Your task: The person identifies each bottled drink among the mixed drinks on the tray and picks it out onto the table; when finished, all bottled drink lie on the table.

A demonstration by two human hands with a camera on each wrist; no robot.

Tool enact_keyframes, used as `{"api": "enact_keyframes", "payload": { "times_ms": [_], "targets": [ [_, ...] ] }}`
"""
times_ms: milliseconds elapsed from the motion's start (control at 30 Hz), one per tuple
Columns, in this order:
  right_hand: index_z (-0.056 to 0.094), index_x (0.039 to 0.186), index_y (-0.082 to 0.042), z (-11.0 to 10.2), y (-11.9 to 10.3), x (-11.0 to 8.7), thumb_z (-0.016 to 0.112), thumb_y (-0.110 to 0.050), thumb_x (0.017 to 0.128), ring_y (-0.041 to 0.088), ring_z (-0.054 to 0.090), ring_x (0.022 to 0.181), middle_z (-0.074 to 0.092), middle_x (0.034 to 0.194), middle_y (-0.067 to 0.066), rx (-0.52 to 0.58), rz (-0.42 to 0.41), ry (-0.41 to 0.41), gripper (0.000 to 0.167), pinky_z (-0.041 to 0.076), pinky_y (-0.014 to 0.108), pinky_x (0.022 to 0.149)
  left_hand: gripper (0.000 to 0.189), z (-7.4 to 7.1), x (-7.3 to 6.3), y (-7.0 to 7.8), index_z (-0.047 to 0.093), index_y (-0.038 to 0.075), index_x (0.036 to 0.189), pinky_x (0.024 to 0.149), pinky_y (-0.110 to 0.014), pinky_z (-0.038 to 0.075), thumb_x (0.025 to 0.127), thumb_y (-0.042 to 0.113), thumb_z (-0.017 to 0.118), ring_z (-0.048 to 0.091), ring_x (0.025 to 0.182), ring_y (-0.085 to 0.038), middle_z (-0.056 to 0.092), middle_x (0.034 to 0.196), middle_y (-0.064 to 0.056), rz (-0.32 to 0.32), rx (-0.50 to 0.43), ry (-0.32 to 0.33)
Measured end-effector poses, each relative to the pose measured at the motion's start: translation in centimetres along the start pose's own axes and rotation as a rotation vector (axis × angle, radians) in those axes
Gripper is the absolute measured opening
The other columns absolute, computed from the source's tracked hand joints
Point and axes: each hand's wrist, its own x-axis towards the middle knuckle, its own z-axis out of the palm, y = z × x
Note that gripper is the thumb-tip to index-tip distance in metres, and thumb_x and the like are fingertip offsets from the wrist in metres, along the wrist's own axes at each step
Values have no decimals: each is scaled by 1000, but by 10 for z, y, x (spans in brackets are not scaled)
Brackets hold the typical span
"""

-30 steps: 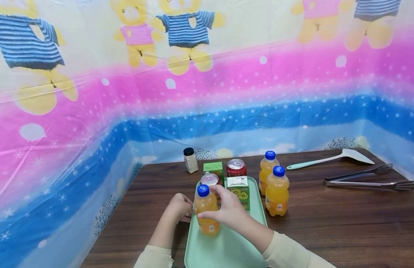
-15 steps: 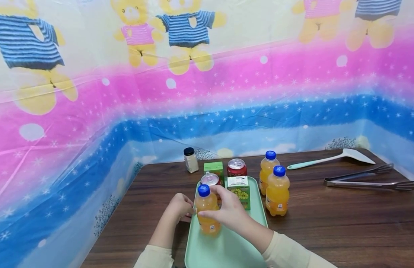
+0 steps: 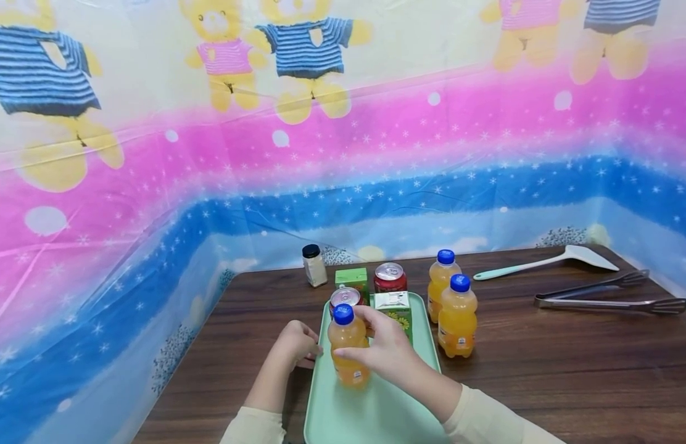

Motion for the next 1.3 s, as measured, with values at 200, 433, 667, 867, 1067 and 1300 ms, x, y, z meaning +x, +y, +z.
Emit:
{"api": "enact_keyframes", "payload": {
  "times_ms": [200,433,667,867,1067,1300],
  "targets": [
    [54,125,-10,-6,-3,-7,80,-27,74,19,59,105,60,116,2,26,-30,-16,60,51,35,87,16,0,-1,0,54,-7,88,58,-37,58,77,-14,64,58,66,-24,53,81,-16,-4,13,1],
    [55,123,-11,-13,-6,-18,80,-29,74,19,58,107,60,116,1,73,-39,-40,58,50,38,90,16,2,-1,0,55,-7,89,59,-37,58,78,-14,64,59,69,-25,53,83,-17,-6,20,8],
    [54,125,-11,-20,-10,-26,79,-31,74,17,58,107,60,118,1,93,-47,-49,60,50,30,88,15,3,-1,0,55,-7,87,58,-37,58,78,-14,65,59,67,-25,53,82,-17,6,22,8],
    [54,126,-10,-23,-11,-33,80,-29,73,17,58,107,59,118,2,133,-30,-61,62,50,29,89,14,2,-2,3,55,-8,87,58,-37,58,78,-14,64,58,66,-24,52,81,-16,-4,23,1],
    [53,127,-10,-30,-14,-39,80,-27,74,19,57,108,59,119,3,160,-17,-75,61,50,30,90,14,2,-5,5,55,-9,88,58,-37,58,78,-14,63,58,66,-24,52,81,-17,-2,20,2],
    [54,126,-12,-39,-15,-46,80,-27,74,19,57,108,59,118,1,188,8,-100,60,49,32,91,14,1,-5,3,54,-9,87,57,-36,57,78,-15,64,58,66,-25,52,81,-17,12,15,3]
  ]
}}
